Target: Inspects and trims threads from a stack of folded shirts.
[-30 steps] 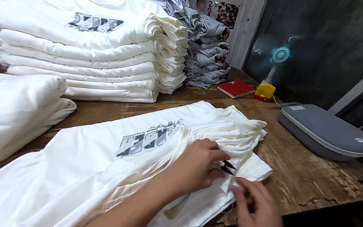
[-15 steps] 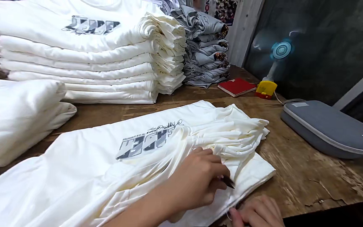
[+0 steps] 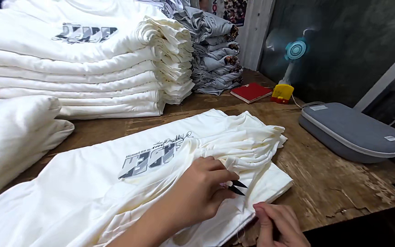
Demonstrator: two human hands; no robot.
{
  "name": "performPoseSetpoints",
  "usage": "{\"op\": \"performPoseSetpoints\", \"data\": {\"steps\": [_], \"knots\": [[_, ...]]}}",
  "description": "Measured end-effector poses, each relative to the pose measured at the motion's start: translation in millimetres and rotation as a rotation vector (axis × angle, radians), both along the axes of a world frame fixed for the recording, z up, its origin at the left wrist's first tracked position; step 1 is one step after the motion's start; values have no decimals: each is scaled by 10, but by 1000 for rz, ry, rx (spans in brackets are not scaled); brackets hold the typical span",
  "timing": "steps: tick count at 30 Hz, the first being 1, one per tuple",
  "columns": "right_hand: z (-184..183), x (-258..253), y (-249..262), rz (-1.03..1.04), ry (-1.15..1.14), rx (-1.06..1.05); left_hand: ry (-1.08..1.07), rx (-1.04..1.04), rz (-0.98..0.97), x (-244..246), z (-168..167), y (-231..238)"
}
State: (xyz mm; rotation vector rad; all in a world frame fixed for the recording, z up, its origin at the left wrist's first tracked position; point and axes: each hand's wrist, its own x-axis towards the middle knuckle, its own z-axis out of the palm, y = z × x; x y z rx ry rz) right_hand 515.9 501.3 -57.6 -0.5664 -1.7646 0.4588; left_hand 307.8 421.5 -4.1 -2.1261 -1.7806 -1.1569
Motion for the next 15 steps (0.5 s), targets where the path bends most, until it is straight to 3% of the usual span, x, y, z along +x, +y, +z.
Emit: {"op": "performPoseSetpoints", "data": {"steps": [5, 10, 15], "knots": [[17, 80, 43, -4, 15, -52, 153, 21, 5, 94, -4, 10], [87, -48, -31, -57, -237, -87, 113, 91, 114, 59, -23, 3], [32, -8, -38, 16, -39, -109, 119, 97, 104, -14, -49, -62]]}}
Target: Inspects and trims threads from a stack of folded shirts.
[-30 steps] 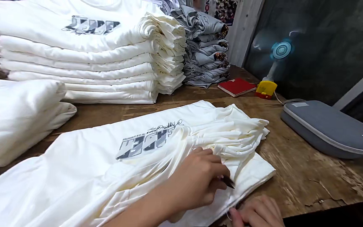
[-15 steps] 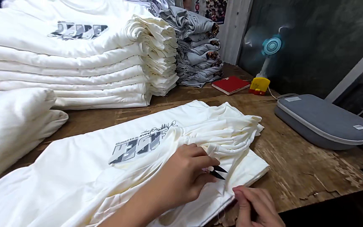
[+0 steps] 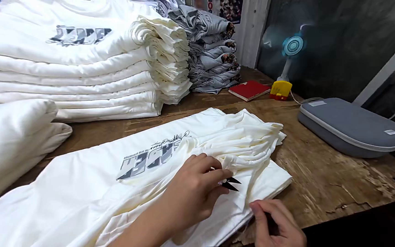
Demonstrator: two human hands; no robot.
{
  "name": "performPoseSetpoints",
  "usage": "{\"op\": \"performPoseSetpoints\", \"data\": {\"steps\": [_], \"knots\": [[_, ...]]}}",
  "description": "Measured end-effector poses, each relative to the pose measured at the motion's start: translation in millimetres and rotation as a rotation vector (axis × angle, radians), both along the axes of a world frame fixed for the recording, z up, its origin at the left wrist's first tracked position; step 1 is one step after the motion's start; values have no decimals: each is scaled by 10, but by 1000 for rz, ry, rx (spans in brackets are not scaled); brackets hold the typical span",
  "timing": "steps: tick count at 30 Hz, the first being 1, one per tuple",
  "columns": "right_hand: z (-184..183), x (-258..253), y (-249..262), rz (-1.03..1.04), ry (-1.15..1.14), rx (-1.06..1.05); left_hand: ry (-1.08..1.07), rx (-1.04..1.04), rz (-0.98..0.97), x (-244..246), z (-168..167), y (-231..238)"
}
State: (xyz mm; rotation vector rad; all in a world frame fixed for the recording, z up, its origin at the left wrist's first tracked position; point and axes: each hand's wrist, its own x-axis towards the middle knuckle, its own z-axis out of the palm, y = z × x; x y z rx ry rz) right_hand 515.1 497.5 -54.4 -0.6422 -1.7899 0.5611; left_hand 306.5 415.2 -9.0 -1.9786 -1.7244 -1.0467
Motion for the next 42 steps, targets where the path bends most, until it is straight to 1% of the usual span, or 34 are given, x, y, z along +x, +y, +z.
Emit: {"op": "performPoseSetpoints", "data": {"steps": [2, 5, 8, 10, 11, 13, 15, 16, 19, 22, 24, 25, 27, 29, 32, 35, 39, 42], "knots": [[-4, 53, 20, -9, 40, 7, 25, -16, -44, 35, -14, -17], [-12, 88, 34, 15, 31, 59, 126, -19, -75, 152, -26, 26], [-32, 109, 52, 109, -41, 172, 284, 9, -62, 272, 11, 85], [-58, 167, 115, 198, -128, 224, 332, 15, -34, 297, 31, 96], [-62, 211, 149, 238, -181, 229, 305, -10, -22, 280, 33, 93], [-45, 288, 188, 248, -286, 204, 164, -131, -20, 208, 36, 70], [-29, 290, 158, 165, -285, 167, 3, -277, -42, 136, 53, 67], [-20, 251, 128, 117, -243, 151, -47, -307, -57, 114, 55, 88], [68, 24, -6, 3, -136, 121, -127, -306, -128, 65, 44, 140], [110, -224, -89, -75, -136, 127, -242, -301, -212, -9, 63, 118], [67, -260, -76, -96, -124, 141, -338, -287, -230, -32, 72, 101], [34, -233, -60, -101, -112, 153, -346, -285, -216, -40, 84, 89], [-49, -136, -30, -100, -101, 153, -258, -262, -151, -34, 91, 57], [-114, -47, -17, -56, -82, 124, -152, -183, -97, -1, 44, 38], [-108, -10, -53, 23, 26, 44, -29, -101, -101, 43, -1, 13], [-77, -25, -35, 49, 99, 23, 74, -54, -125, 64, -25, 34], [-126, -60, -33, 57, 103, 72, 176, -31, -111, 187, -50, 79], [-93, 26, -35, 56, -11, 63, 150, -46, -75, 203, -44, 68]]}}
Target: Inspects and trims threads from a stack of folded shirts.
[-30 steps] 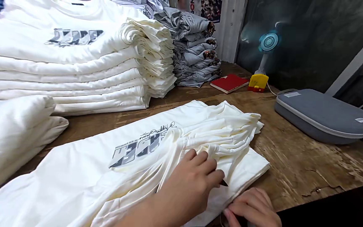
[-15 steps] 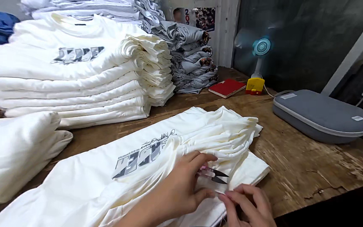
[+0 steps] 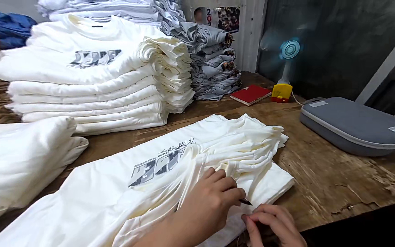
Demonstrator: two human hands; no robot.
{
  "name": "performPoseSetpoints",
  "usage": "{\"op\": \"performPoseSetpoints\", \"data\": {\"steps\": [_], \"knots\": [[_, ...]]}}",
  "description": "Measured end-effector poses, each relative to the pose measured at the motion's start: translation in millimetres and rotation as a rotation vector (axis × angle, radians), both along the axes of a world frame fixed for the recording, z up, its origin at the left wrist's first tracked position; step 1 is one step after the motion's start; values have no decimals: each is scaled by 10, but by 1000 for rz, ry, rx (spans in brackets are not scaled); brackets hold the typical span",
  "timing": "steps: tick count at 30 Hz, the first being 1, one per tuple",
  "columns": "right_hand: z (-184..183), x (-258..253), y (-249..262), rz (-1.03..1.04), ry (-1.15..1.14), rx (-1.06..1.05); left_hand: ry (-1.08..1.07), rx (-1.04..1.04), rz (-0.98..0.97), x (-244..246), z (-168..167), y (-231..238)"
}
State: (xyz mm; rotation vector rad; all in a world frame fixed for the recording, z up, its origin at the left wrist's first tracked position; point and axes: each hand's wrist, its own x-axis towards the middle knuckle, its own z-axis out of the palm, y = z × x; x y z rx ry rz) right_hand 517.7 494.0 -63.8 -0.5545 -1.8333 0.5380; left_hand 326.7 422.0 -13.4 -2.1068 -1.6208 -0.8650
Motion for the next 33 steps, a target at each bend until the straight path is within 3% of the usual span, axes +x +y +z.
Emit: {"op": "performPoseSetpoints", "data": {"steps": [5, 8, 10, 12, 14, 16, 18, 21, 24, 29, 33], "knots": [[81, -38, -108, -266, -254, 16, -233, -215, 61, -50, -5, 30], [128, -273, -133, -329, -190, 71, -320, -211, -12, -100, 11, 57], [167, -387, -151, -201, -59, 25, -434, -254, -126, -192, 96, 61], [216, -466, -145, 37, 127, -180, -606, -394, -169, -285, 209, 96], [263, -471, -66, 230, 308, -393, -767, -617, -93, -347, 319, 177], [236, -473, 31, 372, 414, -449, -862, -758, -7, -359, 393, 290], [186, -471, 60, 355, 314, -327, -904, -809, -40, -387, 424, 355], [182, -542, -79, 89, 81, -91, -862, -793, -246, -489, 393, 301], [156, -591, -138, -28, 80, 11, -834, -731, -405, -593, 309, 219], [238, -480, -35, 338, 217, -400, -970, -742, -184, -505, 377, 248], [221, -536, 53, 310, 172, -316, -1079, -739, -17, -405, 417, 336]]}}
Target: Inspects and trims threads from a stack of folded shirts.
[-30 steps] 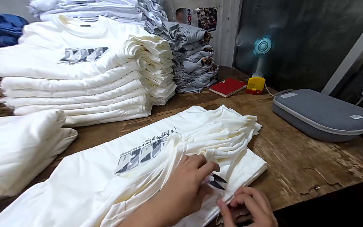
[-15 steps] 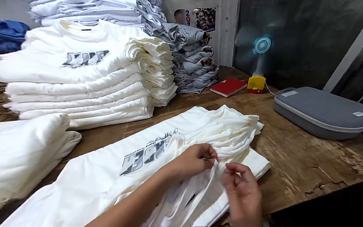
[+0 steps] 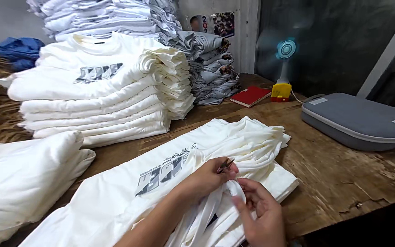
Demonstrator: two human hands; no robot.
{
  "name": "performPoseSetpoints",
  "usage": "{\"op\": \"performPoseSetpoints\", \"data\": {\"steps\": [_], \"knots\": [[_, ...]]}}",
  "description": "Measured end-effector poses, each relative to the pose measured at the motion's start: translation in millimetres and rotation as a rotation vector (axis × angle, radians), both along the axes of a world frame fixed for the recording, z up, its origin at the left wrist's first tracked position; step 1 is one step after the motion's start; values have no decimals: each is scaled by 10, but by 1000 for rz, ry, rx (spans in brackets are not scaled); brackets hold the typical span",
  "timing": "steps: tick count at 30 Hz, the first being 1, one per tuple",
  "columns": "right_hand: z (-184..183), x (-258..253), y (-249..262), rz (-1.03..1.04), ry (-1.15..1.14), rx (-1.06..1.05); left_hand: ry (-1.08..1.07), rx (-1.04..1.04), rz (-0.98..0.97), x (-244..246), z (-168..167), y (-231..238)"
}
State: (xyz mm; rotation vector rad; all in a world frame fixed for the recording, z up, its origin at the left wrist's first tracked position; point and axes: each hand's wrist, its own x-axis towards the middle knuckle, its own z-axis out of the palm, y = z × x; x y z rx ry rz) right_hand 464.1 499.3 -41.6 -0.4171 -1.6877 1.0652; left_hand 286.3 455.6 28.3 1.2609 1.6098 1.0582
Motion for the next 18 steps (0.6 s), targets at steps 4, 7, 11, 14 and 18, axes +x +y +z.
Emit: {"op": "performPoseSetpoints", "data": {"steps": [4, 7, 11, 14, 18], "knots": [[-64, -11, -101, -321, -98, 341, 21, 54, -50, 5, -23, -97], [-136, 178, -71, -517, -103, 497, 177, 149, 32, 98, -79, -273], [-149, 496, -41, -491, -92, 526, 373, 425, 181, 176, -224, -633], [-134, 526, -87, -410, -58, 428, 631, 545, 202, 192, -204, -794], [-124, 418, -125, -356, 0, 333, 881, 637, 189, 349, -293, -665]]}}
